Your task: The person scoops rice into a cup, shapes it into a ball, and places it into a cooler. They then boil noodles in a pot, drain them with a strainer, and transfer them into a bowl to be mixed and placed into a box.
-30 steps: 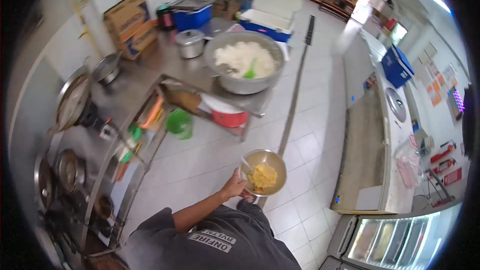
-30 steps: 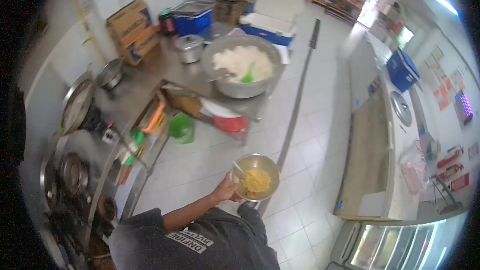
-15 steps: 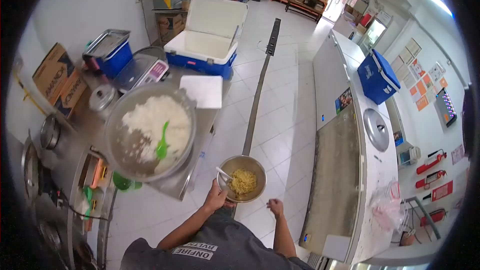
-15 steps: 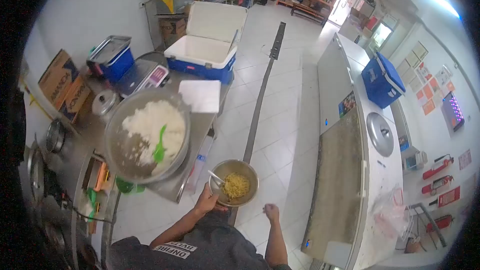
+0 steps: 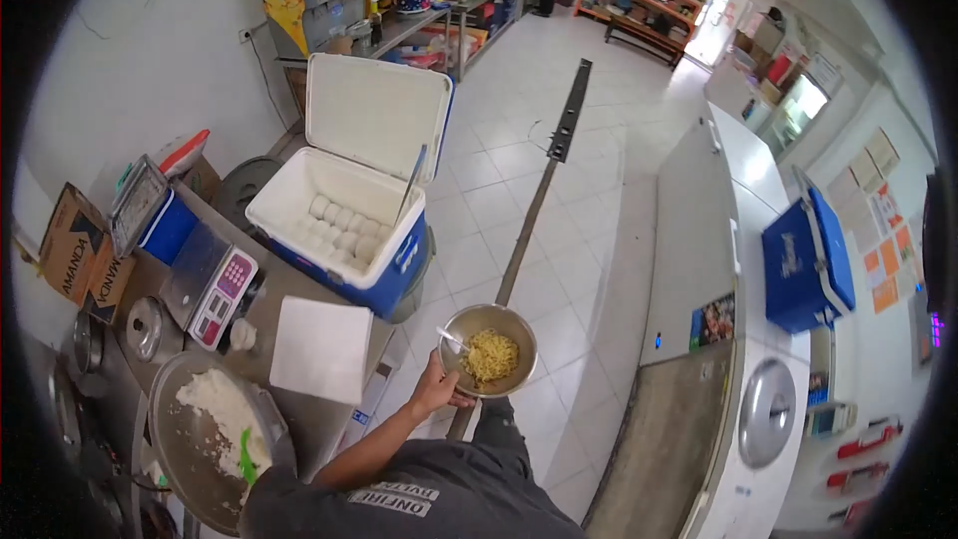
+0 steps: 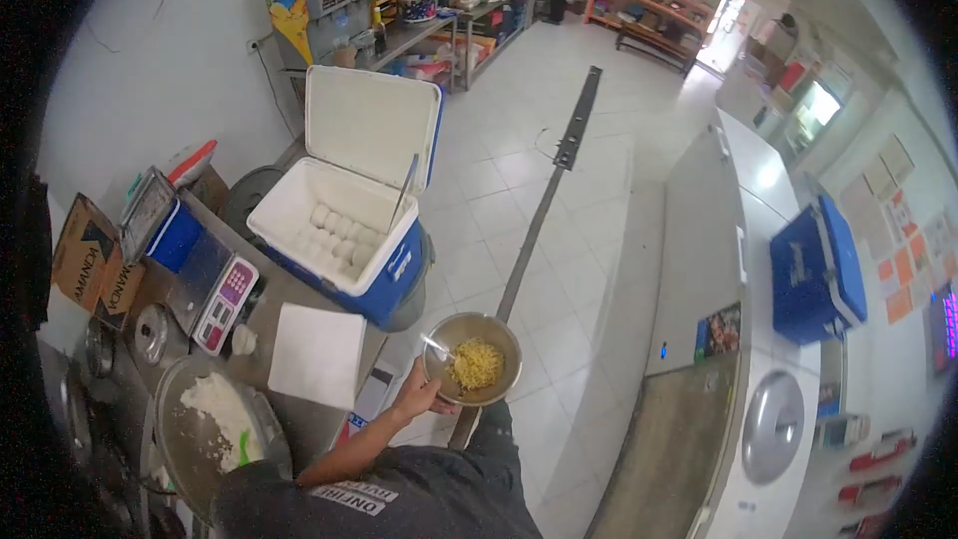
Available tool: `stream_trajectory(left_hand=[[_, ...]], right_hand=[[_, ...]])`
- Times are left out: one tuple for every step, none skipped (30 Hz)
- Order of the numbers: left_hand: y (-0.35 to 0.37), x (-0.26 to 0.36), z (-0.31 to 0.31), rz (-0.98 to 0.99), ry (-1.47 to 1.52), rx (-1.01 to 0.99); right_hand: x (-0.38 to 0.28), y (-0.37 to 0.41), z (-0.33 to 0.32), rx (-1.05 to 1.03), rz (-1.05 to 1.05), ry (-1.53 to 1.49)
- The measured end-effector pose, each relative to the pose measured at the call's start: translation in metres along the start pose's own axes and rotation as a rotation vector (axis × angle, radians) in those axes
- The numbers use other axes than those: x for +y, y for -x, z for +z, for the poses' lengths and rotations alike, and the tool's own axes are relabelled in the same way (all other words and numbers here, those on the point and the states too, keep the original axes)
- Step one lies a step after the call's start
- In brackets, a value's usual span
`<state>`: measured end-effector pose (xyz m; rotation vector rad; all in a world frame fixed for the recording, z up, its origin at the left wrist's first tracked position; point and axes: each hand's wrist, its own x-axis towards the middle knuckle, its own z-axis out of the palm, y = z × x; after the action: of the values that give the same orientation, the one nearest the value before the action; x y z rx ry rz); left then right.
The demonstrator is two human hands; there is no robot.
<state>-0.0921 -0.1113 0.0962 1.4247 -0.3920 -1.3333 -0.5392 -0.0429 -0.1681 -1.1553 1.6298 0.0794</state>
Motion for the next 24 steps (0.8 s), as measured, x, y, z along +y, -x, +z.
stream_trajectory(left_hand=[[-0.029,0.015,0.006,-0.001,0.019,0.014],[-0.057,0.03,0.013,-0.002,0.044,0.03],[-0.089,0.042,0.015,-0.005,0.044,0.028],[-0.119,0.057,0.019,-0.007,0.059,0.065],[-0.147,0.07,0.026,0.032,0.051,0.101],[-0.172,0.087,0.033,0.068,0.044,0.137],[-0.197,0.106,0.034,0.047,0.054,0.12],[-0.217,0.126,0.038,0.043,0.076,0.15],[-0.239,0.148,0.043,0.008,0.105,0.165],[-0.267,0.17,0.046,-0.019,0.126,0.175],[-0.298,0.184,0.046,-0.007,0.134,0.178],[-0.327,0.194,0.045,0.006,0.137,0.205],[-0.355,0.203,0.042,0.019,0.136,0.228],[-0.387,0.209,0.039,0.031,0.135,0.221],[-0.422,0.215,0.034,0.048,0.136,0.224],[-0.458,0.234,0.028,0.064,0.137,0.224],[-0.491,0.254,0.025,0.034,0.168,0.21],[-0.523,0.273,0.022,0.031,0.164,0.2],[-0.559,0.294,0.016,0.013,0.152,0.203],[-0.596,0.316,0.012,0.0,0.147,0.208],[-0.638,0.331,0.004,0.001,0.148,0.206],[-0.681,0.34,-0.006,0.026,0.165,0.205],[-0.715,0.353,-0.012,0.049,0.181,0.206],[-0.742,0.38,-0.014,0.042,0.178,0.207]], right_hand=[[-0.026,-0.03,-0.015,-0.019,-0.027,0.029],[-0.054,-0.062,-0.032,-0.044,-0.055,0.069],[-0.082,-0.096,-0.049,-0.069,-0.09,0.11],[-0.112,-0.132,-0.067,-0.101,-0.142,0.168],[-0.142,-0.17,-0.085,-0.133,-0.204,0.242],[-0.167,-0.22,-0.105,-0.177,-0.288,0.32],[-0.199,-0.274,-0.128,-0.232,-0.39,0.338],[-0.229,-0.348,-0.145,-0.39,-0.428,0.002],[-0.25,-0.437,-0.158,-0.883,-0.372,-0.78],[-0.375,-0.44,-0.168,-0.311,-0.023,-0.342],[-0.46,-0.448,-0.178,-0.155,-0.145,-0.28],[-0.523,-0.482,-0.191,-0.143,-0.287,-0.263],[-0.59,-0.499,-0.203,-0.111,-0.333,-0.239],[-0.669,-0.494,-0.212,-0.054,-0.353,-0.157],[-0.725,-0.503,-0.221,-0.038,-0.381,-0.172],[-0.77,-0.524,-0.225,-0.02,-0.408,-0.19],[-0.802,-0.544,-0.227,-0.013,-0.411,-0.198],[-0.826,-0.559,-0.231,-0.056,-0.431,-0.218],[-0.847,-0.584,-0.232,-0.101,-0.458,-0.242],[-0.838,-0.628,-0.23,-0.145,-0.426,-0.289],[-0.839,-0.651,-0.227,-0.143,-0.296,-0.225],[-0.832,-0.667,-0.229,-0.217,-0.203,-0.222],[-0.819,-0.675,-0.234,-0.379,-0.181,-0.29],[-0.796,-0.684,-0.234,-0.371,-0.531,0.53]])
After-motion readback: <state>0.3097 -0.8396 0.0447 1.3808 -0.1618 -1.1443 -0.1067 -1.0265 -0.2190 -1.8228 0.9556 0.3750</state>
